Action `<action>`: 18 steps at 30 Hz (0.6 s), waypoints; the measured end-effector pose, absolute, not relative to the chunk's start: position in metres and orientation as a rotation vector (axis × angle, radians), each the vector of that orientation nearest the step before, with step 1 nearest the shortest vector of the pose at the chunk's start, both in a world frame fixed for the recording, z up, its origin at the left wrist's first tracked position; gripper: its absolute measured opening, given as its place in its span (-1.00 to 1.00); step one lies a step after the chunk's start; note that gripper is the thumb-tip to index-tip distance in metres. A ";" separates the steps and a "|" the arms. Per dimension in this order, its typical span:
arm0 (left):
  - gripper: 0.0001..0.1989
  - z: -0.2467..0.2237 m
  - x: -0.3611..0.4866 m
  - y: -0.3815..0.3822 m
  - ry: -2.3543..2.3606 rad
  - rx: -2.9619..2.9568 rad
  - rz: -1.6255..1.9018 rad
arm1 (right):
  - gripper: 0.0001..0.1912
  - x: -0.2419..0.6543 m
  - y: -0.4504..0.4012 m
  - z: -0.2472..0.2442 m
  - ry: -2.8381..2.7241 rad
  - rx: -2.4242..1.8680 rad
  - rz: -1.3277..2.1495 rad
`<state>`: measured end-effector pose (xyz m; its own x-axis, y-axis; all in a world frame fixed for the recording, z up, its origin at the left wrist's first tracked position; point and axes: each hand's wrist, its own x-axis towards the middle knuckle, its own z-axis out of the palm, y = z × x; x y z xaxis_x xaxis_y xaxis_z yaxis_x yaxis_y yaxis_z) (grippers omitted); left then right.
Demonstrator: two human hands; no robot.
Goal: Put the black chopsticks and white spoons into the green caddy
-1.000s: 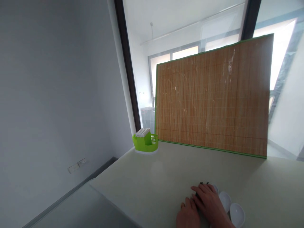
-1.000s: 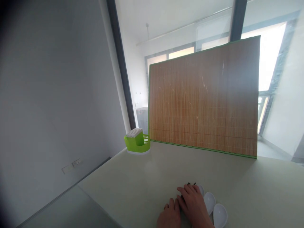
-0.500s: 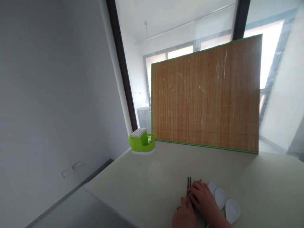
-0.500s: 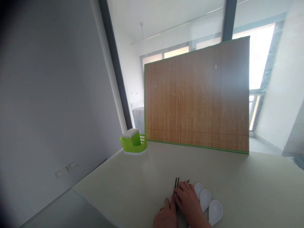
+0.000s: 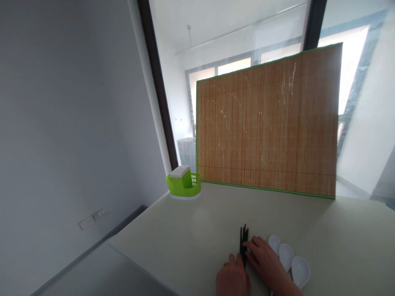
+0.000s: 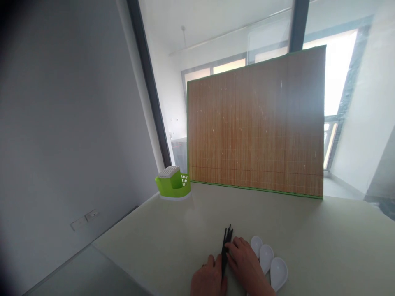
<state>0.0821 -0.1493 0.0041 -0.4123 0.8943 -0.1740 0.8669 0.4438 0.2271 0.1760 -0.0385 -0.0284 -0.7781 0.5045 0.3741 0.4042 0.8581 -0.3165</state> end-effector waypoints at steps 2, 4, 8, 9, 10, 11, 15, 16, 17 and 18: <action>-0.44 0.004 0.081 -0.149 2.421 1.523 0.175 | -0.74 0.176 -0.040 -0.026 -2.598 -0.627 0.283; -0.42 0.003 0.081 -0.147 2.404 1.534 0.212 | -0.73 0.175 -0.042 -0.024 -2.617 -0.605 0.263; -0.40 -0.001 0.084 -0.143 2.323 1.563 0.276 | -0.76 0.175 -0.044 -0.024 -2.619 -0.605 0.246; -0.38 -0.002 0.085 -0.142 2.309 1.562 0.288 | -0.78 0.175 -0.044 -0.024 -2.619 -0.606 0.253; -0.38 -0.004 0.085 -0.142 2.299 1.561 0.302 | -0.79 0.176 -0.043 -0.024 -2.619 -0.608 0.263; -0.38 -0.005 0.085 -0.142 2.291 1.566 0.318 | -0.80 0.176 -0.043 -0.025 -2.618 -0.612 0.274; -0.47 -0.007 0.078 -0.147 2.241 1.646 0.359 | -0.84 0.177 -0.039 -0.026 -2.614 -0.620 0.297; -0.50 -0.006 0.074 -0.150 2.221 1.682 0.360 | -0.85 0.177 -0.039 -0.027 -2.618 -0.621 0.294; -0.52 -0.005 0.070 -0.152 2.199 1.724 0.361 | -0.86 0.177 -0.038 -0.027 -2.623 -0.621 0.287; -0.54 -0.004 0.064 -0.153 2.177 1.770 0.366 | -0.87 0.177 -0.038 -0.027 -2.627 -0.621 0.279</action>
